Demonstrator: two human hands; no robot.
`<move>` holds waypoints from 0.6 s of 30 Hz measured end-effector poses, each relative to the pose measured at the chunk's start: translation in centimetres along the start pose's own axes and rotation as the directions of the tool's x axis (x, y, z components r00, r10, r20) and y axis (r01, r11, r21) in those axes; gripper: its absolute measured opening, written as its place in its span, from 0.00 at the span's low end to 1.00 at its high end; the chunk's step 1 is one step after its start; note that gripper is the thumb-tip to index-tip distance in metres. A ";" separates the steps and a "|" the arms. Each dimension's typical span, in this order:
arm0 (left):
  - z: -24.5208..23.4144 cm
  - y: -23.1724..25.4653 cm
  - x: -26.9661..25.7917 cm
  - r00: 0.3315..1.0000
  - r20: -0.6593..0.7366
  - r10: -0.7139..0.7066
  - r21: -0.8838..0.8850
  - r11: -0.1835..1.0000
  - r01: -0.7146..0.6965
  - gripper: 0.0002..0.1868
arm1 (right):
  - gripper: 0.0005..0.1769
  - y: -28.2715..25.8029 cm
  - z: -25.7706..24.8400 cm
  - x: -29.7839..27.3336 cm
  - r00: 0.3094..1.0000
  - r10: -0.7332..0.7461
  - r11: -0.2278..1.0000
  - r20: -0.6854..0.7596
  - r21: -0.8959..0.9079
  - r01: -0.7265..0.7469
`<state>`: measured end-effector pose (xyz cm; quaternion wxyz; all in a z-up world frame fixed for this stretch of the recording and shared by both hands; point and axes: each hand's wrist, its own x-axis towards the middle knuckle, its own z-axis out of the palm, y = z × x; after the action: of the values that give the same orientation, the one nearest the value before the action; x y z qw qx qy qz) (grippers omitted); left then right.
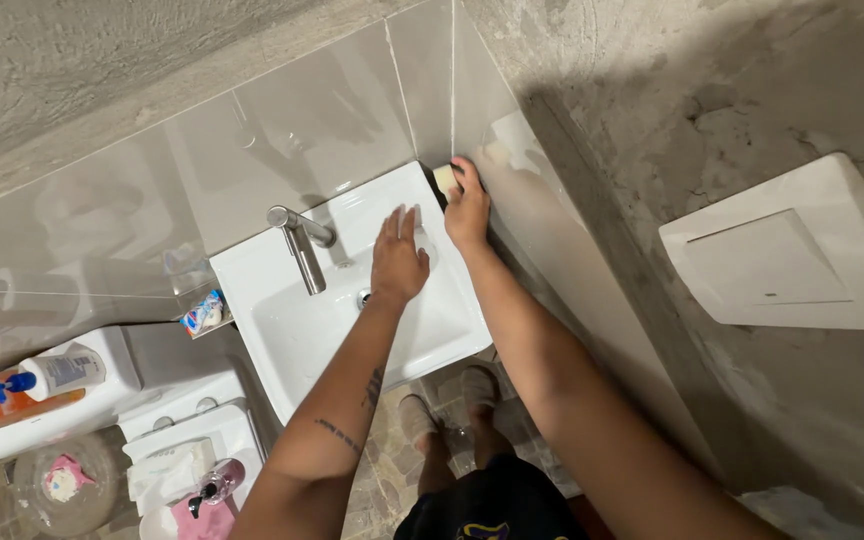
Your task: The person scrubs the white bathroom sink basin and faucet with a yellow sponge, repeatedly rinsing the sponge under running water and wiping the basin and surrounding counter area.
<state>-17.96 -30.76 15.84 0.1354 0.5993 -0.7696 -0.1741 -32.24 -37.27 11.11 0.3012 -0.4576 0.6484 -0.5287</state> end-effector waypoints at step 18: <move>-1.3 -0.3 2.2 0.849 0.473 -0.235 0.259 0.958 0.121 0.54 | 0.08 9.0 4.5 3.9 0.902 0.243 0.879 0.357 0.311 -0.360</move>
<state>-17.69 -33.10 16.88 -0.1517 0.6141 -0.7335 -0.2486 -32.29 -42.46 1.69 0.5583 -0.3612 0.5461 -0.5095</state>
